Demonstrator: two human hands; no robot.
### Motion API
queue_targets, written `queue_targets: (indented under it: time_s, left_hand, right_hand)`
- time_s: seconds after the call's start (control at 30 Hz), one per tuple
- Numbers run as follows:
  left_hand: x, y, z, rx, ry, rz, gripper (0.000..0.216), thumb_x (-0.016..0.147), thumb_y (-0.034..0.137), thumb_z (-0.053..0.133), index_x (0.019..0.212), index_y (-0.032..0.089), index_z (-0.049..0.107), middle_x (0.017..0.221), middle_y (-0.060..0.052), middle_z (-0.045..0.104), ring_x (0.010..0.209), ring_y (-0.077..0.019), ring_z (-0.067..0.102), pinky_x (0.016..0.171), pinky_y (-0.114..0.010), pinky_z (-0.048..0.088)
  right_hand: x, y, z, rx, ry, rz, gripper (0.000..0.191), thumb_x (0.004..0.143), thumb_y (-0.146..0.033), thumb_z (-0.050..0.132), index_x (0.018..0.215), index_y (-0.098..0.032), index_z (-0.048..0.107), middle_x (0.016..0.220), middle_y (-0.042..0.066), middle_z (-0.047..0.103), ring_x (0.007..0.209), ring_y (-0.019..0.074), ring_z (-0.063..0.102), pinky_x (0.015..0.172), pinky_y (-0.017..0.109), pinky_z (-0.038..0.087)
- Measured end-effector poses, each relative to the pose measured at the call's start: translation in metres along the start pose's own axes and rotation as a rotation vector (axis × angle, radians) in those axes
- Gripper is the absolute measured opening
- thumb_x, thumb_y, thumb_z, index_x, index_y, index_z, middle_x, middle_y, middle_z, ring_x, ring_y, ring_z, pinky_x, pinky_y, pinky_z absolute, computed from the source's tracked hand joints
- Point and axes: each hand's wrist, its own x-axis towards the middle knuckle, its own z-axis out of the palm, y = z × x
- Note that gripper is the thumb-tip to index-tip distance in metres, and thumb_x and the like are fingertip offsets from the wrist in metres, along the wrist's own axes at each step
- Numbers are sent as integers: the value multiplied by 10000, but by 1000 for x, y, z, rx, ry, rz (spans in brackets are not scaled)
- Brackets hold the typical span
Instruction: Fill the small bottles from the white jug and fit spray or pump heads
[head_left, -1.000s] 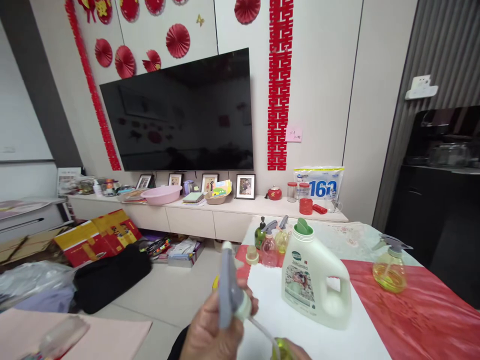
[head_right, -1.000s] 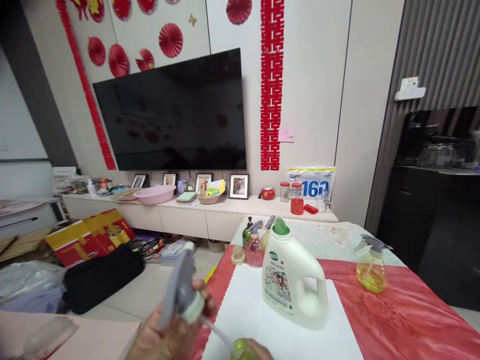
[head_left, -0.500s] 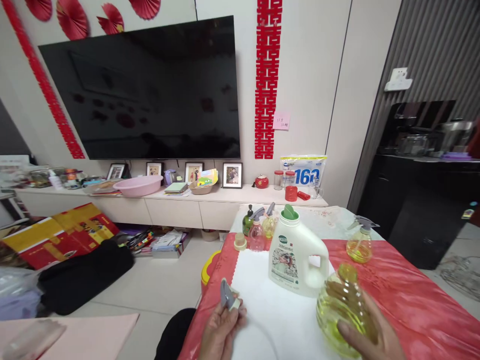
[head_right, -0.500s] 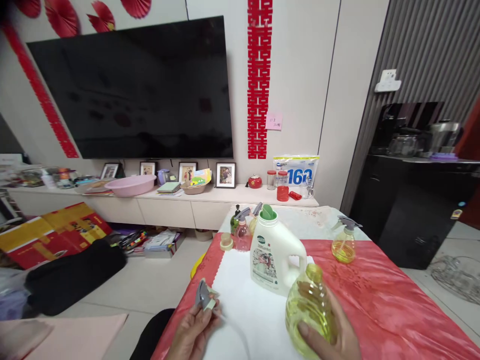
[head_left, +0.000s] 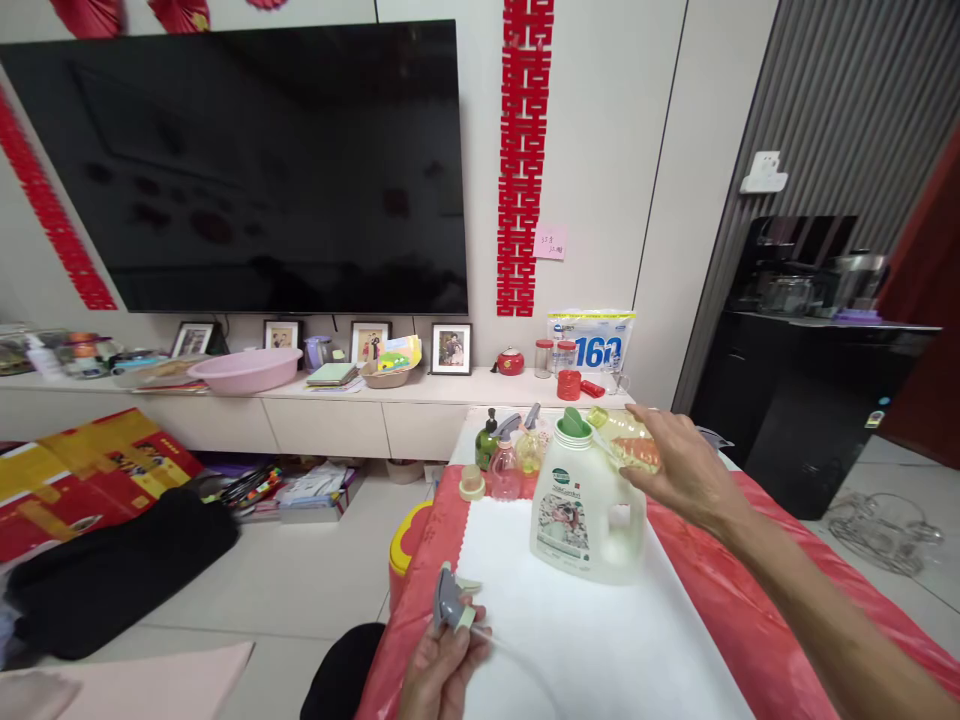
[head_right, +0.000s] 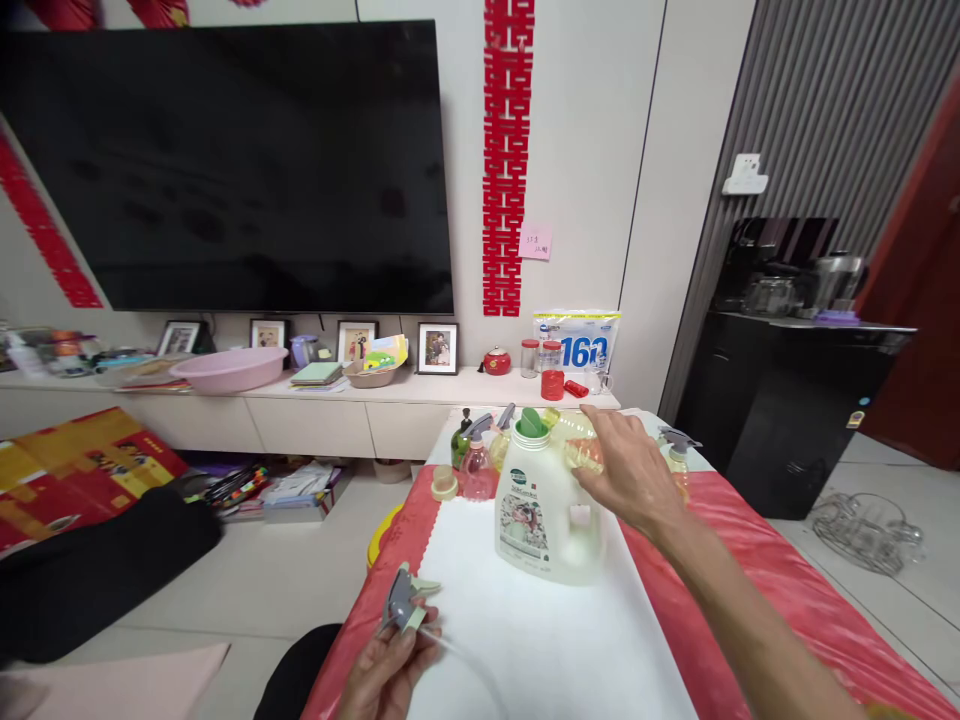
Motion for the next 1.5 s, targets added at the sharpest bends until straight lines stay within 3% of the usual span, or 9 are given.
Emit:
queue_targets:
  time_s: [0.27, 0.67, 1.5]
  left_hand:
    - [1, -2, -3, -29, -2, -11, 491, 535, 260, 959, 975, 165, 764, 923, -98, 802, 741, -182, 752, 704, -245, 614]
    - [3, -4, -6, -23, -11, -23, 503, 515, 300, 972, 952, 150, 772, 942, -117, 799, 747, -193, 746, 710, -263, 607]
    - [5, -5, -8, -23, -8, -44, 503, 521, 284, 966, 958, 146, 759, 937, -115, 796, 742, -199, 753, 706, -270, 612]
  right_hand:
    - [21, 2, -8, -246, -53, -86, 650, 800, -249, 572, 1430, -158, 441, 1251, 128, 594, 1057, 294, 519, 783, 394, 429]
    - [41, -12, -25, -410, -79, -251, 606, 753, -130, 551, 1354, -191, 494, 1213, 103, 611, 1061, 269, 493, 798, 379, 333]
    - [52, -23, -38, -525, -64, -337, 656, 765, 23, 482, 1362, -249, 493, 1260, 92, 589, 1130, 262, 481, 895, 462, 278]
